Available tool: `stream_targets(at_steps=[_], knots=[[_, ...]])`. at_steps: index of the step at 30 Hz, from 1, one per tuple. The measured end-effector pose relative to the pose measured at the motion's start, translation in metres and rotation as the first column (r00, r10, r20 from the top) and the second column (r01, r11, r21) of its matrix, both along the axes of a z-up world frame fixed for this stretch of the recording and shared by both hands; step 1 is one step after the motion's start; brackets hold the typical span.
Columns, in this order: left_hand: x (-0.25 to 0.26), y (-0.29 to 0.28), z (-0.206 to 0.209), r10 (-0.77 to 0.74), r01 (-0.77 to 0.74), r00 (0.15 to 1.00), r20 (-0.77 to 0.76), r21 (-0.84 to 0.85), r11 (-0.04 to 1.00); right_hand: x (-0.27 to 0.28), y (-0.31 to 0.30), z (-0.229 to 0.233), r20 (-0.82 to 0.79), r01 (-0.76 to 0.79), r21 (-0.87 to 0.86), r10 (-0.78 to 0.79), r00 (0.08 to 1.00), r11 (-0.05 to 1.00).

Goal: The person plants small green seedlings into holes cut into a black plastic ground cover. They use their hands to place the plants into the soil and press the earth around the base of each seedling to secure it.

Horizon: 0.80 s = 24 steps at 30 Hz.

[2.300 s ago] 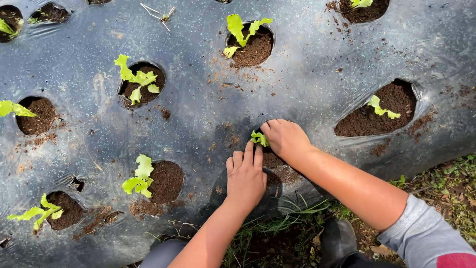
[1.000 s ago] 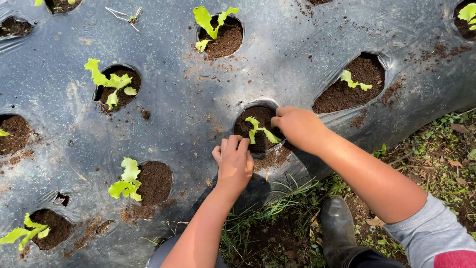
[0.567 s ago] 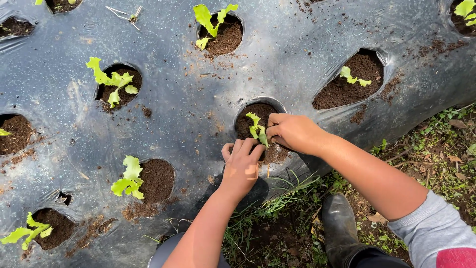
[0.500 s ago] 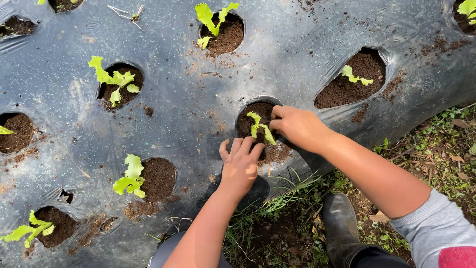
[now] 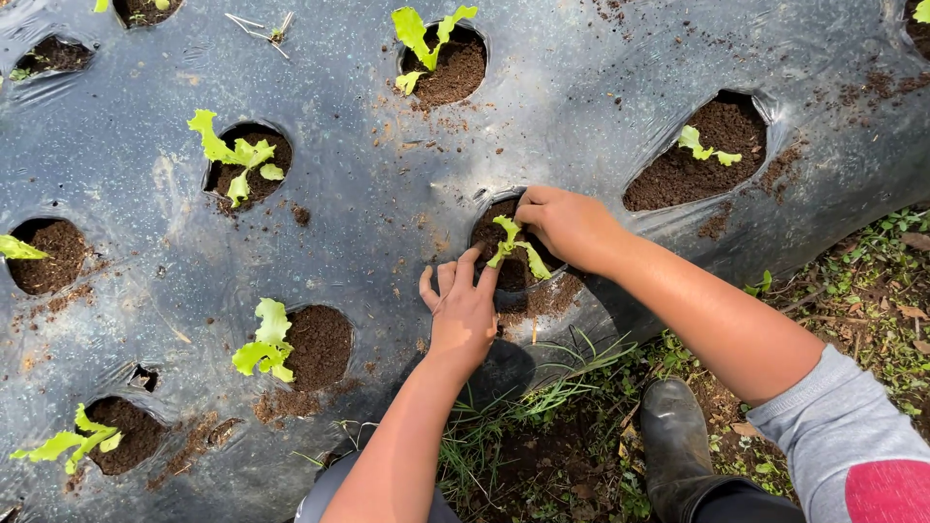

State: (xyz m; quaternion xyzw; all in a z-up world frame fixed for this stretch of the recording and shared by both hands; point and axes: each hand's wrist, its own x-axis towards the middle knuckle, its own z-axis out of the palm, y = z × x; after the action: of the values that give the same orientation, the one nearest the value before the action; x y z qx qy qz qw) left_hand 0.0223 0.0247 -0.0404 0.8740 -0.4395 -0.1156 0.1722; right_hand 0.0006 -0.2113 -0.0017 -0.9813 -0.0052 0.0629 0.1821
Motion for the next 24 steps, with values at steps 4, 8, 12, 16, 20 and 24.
stream_targets(at_steps=[4, 8, 12, 16, 20, 24], knots=[[0.003, 0.004, 0.004, -0.018, 0.018, 1.000, -0.007, 0.017, 1.000, -0.009, 0.002, 0.009, -0.098, -0.041, 0.035, 0.044, 0.994, 0.999], [0.003, 0.005, 0.006, 0.006, -0.007, 0.999, -0.044, -0.034, 0.999, -0.010, 0.007, 0.017, -0.182, 0.114, 0.199, -0.077, 0.980, 0.973], [0.004, 0.003, -0.002, -0.005, 0.004, 1.000, -0.010, -0.040, 0.999, -0.018, 0.005, 0.013, -0.179, 0.035, 0.215, 0.004, 0.984, 0.976], [0.003, 0.003, -0.008, -0.013, 0.013, 1.000, -0.001, -0.062, 0.998, -0.019, 0.001, 0.013, -0.164, 0.023, 0.188, 0.009, 0.986, 0.982], [0.002, 0.001, -0.015, 0.014, -0.013, 1.000, 0.003, -0.051, 0.999, -0.016, 0.004, 0.013, -0.134, 0.023, 0.155, -0.002, 0.991, 0.988], [-0.001, -0.002, -0.013, 0.056, -0.057, 0.998, -0.009, -0.077, 0.995, -0.015, 0.009, 0.020, 0.004, 0.041, 0.164, -0.042, 0.999, 0.986]])
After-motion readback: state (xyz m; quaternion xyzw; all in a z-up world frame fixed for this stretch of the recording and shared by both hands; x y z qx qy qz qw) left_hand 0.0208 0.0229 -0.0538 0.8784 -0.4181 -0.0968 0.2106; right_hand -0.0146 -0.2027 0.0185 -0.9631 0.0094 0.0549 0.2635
